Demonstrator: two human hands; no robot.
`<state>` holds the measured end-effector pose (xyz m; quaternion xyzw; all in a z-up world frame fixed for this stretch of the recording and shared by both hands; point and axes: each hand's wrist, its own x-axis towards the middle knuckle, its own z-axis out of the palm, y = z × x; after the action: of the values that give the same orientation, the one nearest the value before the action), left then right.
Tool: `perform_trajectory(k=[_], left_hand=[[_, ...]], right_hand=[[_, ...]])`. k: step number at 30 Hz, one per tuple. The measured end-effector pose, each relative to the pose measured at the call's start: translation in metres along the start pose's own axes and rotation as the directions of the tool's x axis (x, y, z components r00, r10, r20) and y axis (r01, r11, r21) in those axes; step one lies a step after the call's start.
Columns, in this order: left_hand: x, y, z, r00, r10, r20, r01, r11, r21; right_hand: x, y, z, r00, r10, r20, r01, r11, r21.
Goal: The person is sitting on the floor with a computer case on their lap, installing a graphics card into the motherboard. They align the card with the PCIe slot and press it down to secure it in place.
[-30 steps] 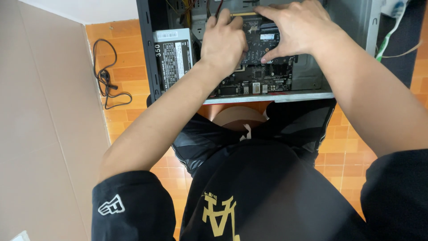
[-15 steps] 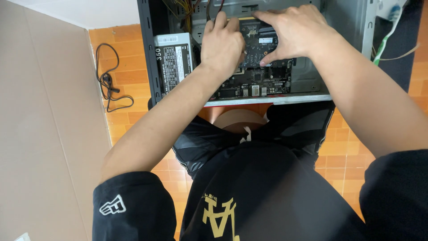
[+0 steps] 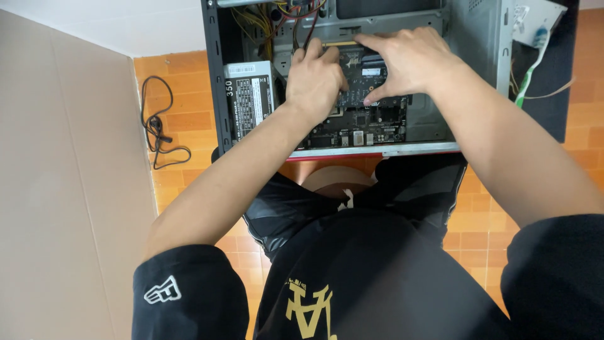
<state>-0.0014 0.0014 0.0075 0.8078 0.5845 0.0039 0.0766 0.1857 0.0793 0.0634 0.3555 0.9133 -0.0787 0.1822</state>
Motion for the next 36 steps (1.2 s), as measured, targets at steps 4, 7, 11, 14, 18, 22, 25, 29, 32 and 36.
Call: perform_trajectory(k=[4, 7, 11, 14, 18, 22, 25, 29, 32, 36], left_hand=[[-0.001, 0.001, -0.011, 0.995, -0.035, 0.088, 0.037, 0.999, -0.02], [-0.002, -0.001, -0.021, 0.991, -0.077, 0.106, 0.085, 0.994, -0.067], [-0.003, 0.002, -0.026, 0.988, -0.124, 0.087, 0.128, 0.99, -0.052], [-0.003, 0.005, -0.027, 0.991, -0.106, 0.08, 0.106, 0.994, 0.006], [-0.003, 0.003, -0.006, 0.989, -0.05, -0.136, 0.04, 0.996, -0.077], [-0.007, 0.003, -0.014, 0.994, -0.001, -0.113, -0.005, 0.999, -0.048], [-0.009, 0.001, -0.017, 0.994, -0.009, -0.106, 0.002, 0.998, -0.06], [-0.006, -0.001, -0.018, 0.998, -0.064, -0.027, 0.062, 0.995, -0.076], [-0.005, -0.001, -0.01, 0.998, -0.063, -0.026, 0.061, 0.996, -0.061], [0.0, -0.001, 0.001, 0.999, -0.041, -0.018, 0.041, 0.998, -0.048]], right_hand=[[-0.002, -0.003, -0.009, 0.999, 0.009, 0.038, -0.01, 1.0, 0.019], [-0.003, -0.006, -0.016, 0.996, 0.037, 0.087, -0.038, 0.999, 0.008], [-0.005, -0.009, -0.022, 0.99, 0.045, 0.135, -0.048, 0.999, 0.018], [-0.005, -0.01, -0.024, 0.987, 0.046, 0.153, -0.052, 0.998, 0.035], [-0.012, -0.003, -0.01, 1.0, -0.016, -0.003, 0.017, 0.973, 0.23], [-0.016, -0.005, -0.024, 1.0, 0.015, 0.01, -0.017, 0.97, 0.242], [-0.015, -0.003, -0.022, 1.0, 0.014, 0.009, -0.015, 0.976, 0.217], [-0.016, -0.004, -0.025, 0.999, 0.019, 0.034, -0.027, 0.973, 0.228], [-0.023, -0.01, -0.039, 0.998, 0.018, 0.053, -0.031, 0.969, 0.246], [-0.025, -0.01, -0.043, 0.996, 0.016, 0.086, -0.038, 0.964, 0.264]])
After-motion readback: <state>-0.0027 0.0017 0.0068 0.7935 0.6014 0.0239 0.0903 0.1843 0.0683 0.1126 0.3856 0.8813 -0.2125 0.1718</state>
